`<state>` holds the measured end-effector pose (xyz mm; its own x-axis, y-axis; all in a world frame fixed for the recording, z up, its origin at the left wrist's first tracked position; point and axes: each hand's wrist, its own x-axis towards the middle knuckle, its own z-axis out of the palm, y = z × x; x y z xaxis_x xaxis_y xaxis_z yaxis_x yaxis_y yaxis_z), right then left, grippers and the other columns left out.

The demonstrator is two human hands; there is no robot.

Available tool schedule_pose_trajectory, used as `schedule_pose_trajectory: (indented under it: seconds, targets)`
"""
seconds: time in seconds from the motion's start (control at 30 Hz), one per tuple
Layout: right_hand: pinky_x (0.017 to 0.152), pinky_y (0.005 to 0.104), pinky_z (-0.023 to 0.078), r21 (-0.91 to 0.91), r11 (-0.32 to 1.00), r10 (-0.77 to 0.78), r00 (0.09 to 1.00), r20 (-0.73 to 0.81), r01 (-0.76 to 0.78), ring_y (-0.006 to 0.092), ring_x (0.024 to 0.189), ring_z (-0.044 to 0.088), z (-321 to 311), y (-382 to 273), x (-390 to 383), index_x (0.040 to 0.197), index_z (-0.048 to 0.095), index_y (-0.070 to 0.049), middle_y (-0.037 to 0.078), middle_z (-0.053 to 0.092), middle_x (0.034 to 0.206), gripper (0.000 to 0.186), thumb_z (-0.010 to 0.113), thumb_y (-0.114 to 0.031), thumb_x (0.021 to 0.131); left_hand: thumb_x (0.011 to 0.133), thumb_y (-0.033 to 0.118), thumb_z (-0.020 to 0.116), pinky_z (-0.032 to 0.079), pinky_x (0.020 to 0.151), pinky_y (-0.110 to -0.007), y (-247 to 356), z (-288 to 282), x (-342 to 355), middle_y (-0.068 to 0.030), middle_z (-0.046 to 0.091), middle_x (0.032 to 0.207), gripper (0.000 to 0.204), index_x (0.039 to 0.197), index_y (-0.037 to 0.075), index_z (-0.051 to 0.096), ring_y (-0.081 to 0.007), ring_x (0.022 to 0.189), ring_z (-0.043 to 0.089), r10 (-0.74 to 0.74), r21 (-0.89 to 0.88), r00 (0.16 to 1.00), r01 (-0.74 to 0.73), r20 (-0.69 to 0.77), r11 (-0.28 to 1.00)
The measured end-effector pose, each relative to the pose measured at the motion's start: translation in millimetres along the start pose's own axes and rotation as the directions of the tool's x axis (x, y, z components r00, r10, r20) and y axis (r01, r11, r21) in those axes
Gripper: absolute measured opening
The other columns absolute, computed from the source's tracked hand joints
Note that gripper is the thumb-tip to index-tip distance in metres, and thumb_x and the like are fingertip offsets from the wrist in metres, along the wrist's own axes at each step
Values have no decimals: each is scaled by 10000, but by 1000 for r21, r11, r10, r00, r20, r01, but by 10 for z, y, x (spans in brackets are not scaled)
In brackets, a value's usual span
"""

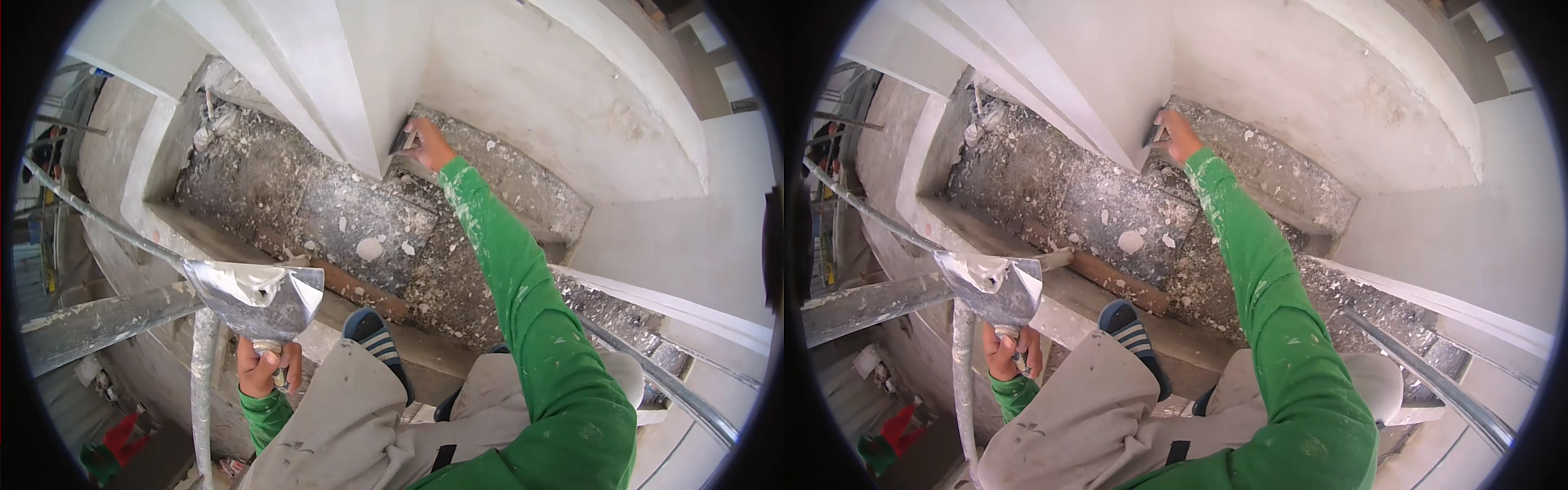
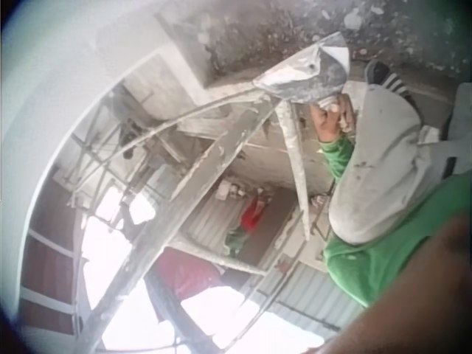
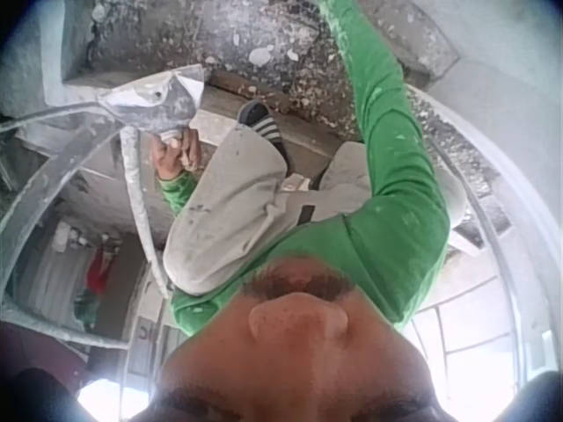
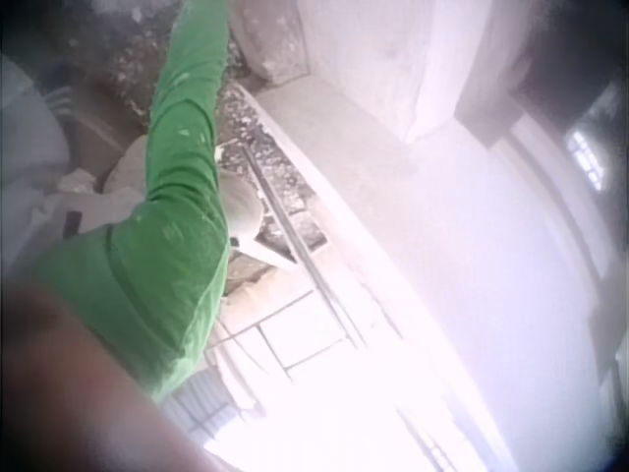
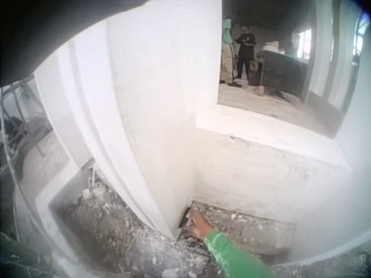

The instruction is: The person sits on a concrete staircase and uses a trowel and a smaller scraper to apply and smooth white plaster onto the stair risers and the adjacent wall. They repeatedly scoop plaster from the trowel onto the scraper and spread it evenly across the surfaces.

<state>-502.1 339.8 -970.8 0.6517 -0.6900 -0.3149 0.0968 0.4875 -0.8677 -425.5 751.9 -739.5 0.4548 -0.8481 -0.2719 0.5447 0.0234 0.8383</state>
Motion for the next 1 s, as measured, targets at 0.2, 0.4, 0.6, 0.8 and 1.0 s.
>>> schedule_pose_trajectory:
  seconds: [0.2,0.4,0.6,0.8,1.0]
  targets:
    - [839,492,515,135,983,117,992,39,-121,274,981,464,487,-1215,-461,953,476,-60,100,431,1052,261,599,-183,759,851,197,600,372,288,-282,-52,-12,59,-86,398,638,435,1153,-17,372,-180,404,441,-20,-1,997,20,68,1000]
    - [827,475,523,85,991,-115,974,197,99,262,937,501,1033,-2391,-877,846,519,-27,124,465,987,180,585,-178,773,857,198,598,365,264,-270,-20,166,203,-77,373,631,431,1170,4,372,-171,382,419,-56,-25,989,60,138,998]
    - [692,353,446,-133,949,-253,942,221,286,192,721,497,1544,-3233,-1625,842,495,34,91,514,767,184,464,-147,826,864,208,576,379,306,-275,-34,373,293,-75,378,628,425,1171,-7,376,-179,427,441,-97,-16,969,104,226,994]
    - [849,432,449,-225,444,-749,497,438,867,300,958,509,1299,-2647,-1986,1060,522,32,170,494,1049,286,518,-115,815,909,285,539,388,283,-292,-172,467,361,-96,397,640,454,1199,-12,353,-192,416,448,-36,-273,929,145,368,951]
    - [943,395,384,35,343,-747,249,617,939,324,1133,427,1308,-1563,-2594,1333,396,11,147,405,1272,666,629,-17,711,853,79,562,384,348,-341,-249,218,409,-163,471,721,285,1075,14,397,-232,454,445,-52,-473,660,589,750,655]
